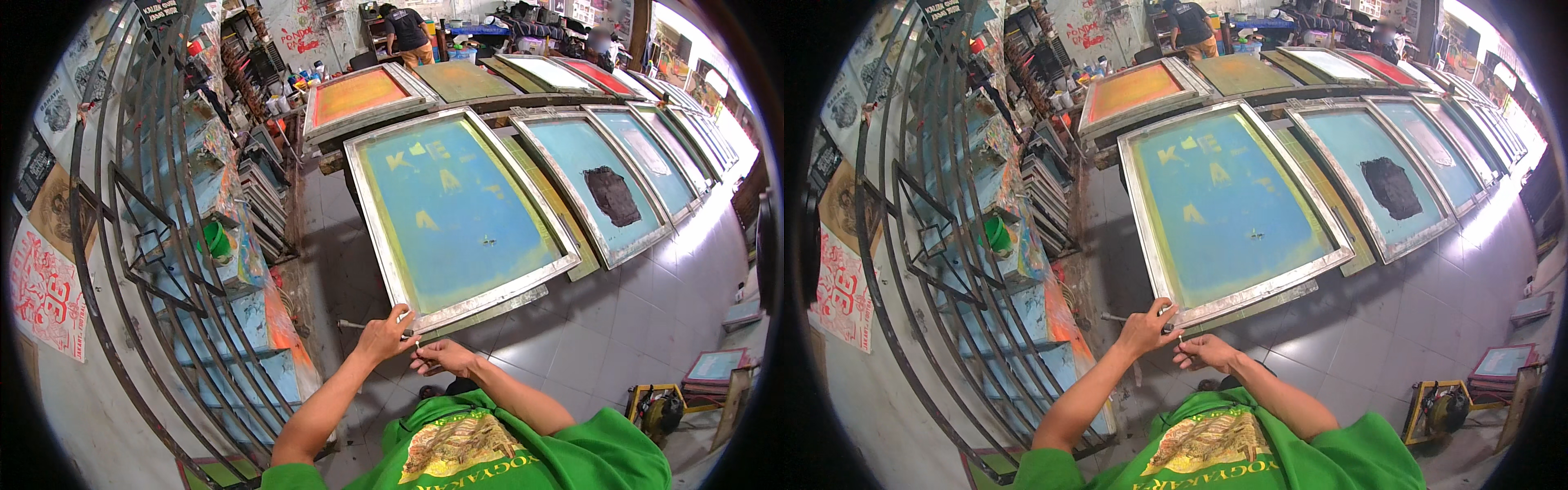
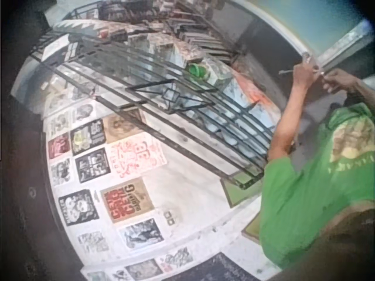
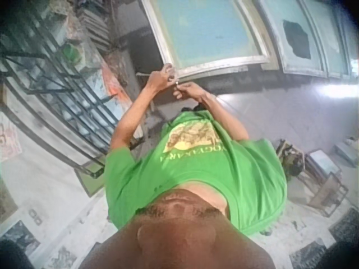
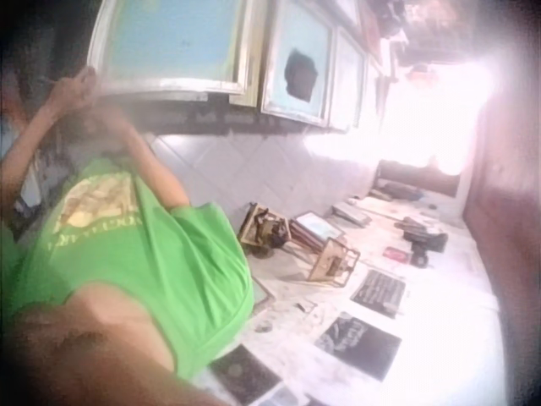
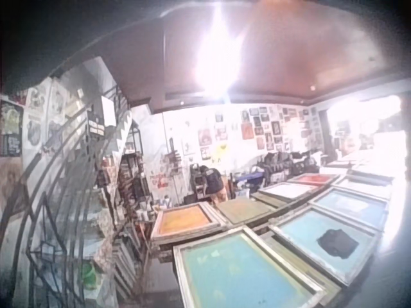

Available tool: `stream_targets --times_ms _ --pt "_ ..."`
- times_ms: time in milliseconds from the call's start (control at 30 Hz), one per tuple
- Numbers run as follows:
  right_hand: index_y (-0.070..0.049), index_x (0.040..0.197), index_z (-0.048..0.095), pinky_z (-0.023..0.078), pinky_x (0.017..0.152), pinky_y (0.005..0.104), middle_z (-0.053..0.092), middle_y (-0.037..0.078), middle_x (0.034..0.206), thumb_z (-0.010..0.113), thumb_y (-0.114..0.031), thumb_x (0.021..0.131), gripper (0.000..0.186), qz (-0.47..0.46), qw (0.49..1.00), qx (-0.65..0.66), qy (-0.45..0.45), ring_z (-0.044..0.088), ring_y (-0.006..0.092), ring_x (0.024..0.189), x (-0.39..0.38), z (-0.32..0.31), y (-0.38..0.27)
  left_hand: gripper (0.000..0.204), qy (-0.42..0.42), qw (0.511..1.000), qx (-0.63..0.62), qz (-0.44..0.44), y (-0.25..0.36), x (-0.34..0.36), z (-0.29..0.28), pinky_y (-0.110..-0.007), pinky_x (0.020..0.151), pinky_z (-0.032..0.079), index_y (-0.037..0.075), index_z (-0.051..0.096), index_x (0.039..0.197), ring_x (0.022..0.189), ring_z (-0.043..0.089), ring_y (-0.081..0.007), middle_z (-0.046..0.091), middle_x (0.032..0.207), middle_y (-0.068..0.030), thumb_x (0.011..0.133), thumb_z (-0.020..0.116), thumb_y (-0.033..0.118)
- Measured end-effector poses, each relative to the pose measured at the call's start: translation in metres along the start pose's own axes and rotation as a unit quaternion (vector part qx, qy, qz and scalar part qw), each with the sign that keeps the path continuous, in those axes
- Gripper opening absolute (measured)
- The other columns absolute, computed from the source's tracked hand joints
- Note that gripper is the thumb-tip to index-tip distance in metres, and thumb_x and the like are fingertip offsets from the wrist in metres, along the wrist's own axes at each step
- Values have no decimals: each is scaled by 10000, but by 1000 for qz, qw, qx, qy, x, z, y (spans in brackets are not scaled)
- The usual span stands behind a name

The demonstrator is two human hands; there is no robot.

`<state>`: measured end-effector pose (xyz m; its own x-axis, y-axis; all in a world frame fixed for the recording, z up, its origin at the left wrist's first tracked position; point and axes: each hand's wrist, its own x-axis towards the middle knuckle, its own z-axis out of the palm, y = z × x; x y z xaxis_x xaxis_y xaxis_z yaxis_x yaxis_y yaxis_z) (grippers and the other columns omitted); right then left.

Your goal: The person moves several screen printing frames around a workshop, places them on a rack, and uses a small tool to adjust the clamps on the frame edges. The frames are handled one at a time and repositioned multiple times.

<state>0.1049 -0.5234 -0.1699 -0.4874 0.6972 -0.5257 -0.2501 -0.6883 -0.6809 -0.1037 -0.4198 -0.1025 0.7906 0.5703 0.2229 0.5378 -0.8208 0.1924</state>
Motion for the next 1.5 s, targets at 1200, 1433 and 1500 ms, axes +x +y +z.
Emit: stream_targets --times_ms 1200,1433,1500 --pt "-31 1372 638 596 969 374 734 88 1272 637 -405 1088 469 8 998 5 -54 712 145 1036 5 -17 3 523 -130 980 43 145 -15 27 -6 -393 596 584 2 586 1157 731 722 -276 579 1211 -98 913 777 423" --pt "-15 1256 694 600 907 324 767 91 1170 717 -352 1046 398 28 998 -11 -59 724 136 964 10 -23 3 487 -90 984 13 155 -16 25 -1 -399 599 586 -1 596 1137 733 723 -278 586 1194 -111 940 758 413" --pt "-17 1179 723 603 882 308 776 88 1104 773 -333 1006 364 37 999 -8 -29 724 131 918 11 -23 4 488 -92 983 17 157 -16 26 -2 -400 600 584 -5 596 1140 734 723 -280 584 1193 -114 938 761 408"
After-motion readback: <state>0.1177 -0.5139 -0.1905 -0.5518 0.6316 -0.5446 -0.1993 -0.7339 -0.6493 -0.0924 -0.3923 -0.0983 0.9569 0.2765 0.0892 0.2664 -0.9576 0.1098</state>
